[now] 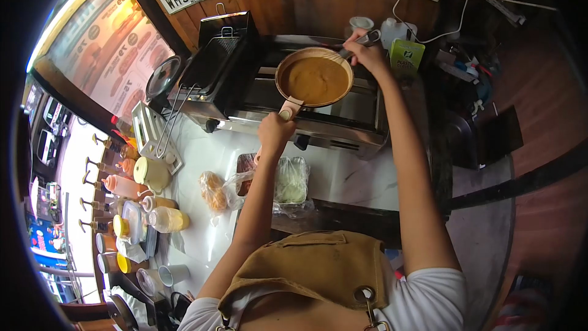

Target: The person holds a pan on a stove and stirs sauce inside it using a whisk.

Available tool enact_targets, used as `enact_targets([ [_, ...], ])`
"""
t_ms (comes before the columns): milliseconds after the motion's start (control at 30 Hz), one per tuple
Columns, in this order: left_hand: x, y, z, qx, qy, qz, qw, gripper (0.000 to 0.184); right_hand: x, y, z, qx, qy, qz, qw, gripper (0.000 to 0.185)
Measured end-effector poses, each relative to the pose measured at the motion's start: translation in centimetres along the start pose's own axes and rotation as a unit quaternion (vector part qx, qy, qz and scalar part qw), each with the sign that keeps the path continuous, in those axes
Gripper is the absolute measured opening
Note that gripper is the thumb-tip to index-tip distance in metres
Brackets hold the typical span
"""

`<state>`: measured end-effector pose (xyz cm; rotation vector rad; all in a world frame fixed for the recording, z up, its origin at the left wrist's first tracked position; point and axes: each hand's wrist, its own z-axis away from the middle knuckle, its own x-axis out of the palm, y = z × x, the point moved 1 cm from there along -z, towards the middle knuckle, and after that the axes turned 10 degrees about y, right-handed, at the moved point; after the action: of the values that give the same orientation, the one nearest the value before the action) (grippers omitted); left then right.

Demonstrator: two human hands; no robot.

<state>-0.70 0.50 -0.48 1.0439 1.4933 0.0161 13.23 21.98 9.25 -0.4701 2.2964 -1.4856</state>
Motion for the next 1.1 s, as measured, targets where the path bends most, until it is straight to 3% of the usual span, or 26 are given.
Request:
enact_targets([
  [267, -0.6, 0.3, 0.1, 0.022, 0.006, -0.013, 1.000, 0.022, 1.6, 0.4, 1.0, 0.036, -0.089, -0.098, 0.991, 0.009],
  [400, -0.3, 0.1, 0.1, 0.024, 0.004, -0.010, 1.000, 0.022, -1.4, -1.4, 0.6, 0.022, -0.011, -0.025, 0.999, 0.012],
  [567, -0.1, 0.0, 0.0, 0.023, 0.007, -0.015, 1.000, 0.022, -3.2, -3.2, 0.0, -0.066, 0.017, 0.027, 0.997, 0.009],
  [767, -0.3, 0.0, 0.0, 0.017, 0.003, -0.007, 1.000, 0.025, -4.1, -3.4, 0.5, -0.018, 0.095, -0.115, 0.989, 0.011],
  [867, -0.3, -0.1, -0.1, 0.011, -0.007, -0.003, 1.000, 0.028, -4.4, -2.3, 0.6, 0.008, 0.051, -0.030, 0.998, 0.013],
  [1000, -0.1, -0.1, -0.2, -0.001, -0.021, -0.007, 1.000, 0.028, -1.0, -1.0, 1.9, 0.023, 0.022, -0.059, 0.998, 0.013],
  [1100, -0.7, 0.2, 0.0, 0.014, -0.009, -0.005, 1.000, 0.022, 0.4, 0.4, 1.7, -0.037, 0.059, -0.062, 0.996, 0.009],
])
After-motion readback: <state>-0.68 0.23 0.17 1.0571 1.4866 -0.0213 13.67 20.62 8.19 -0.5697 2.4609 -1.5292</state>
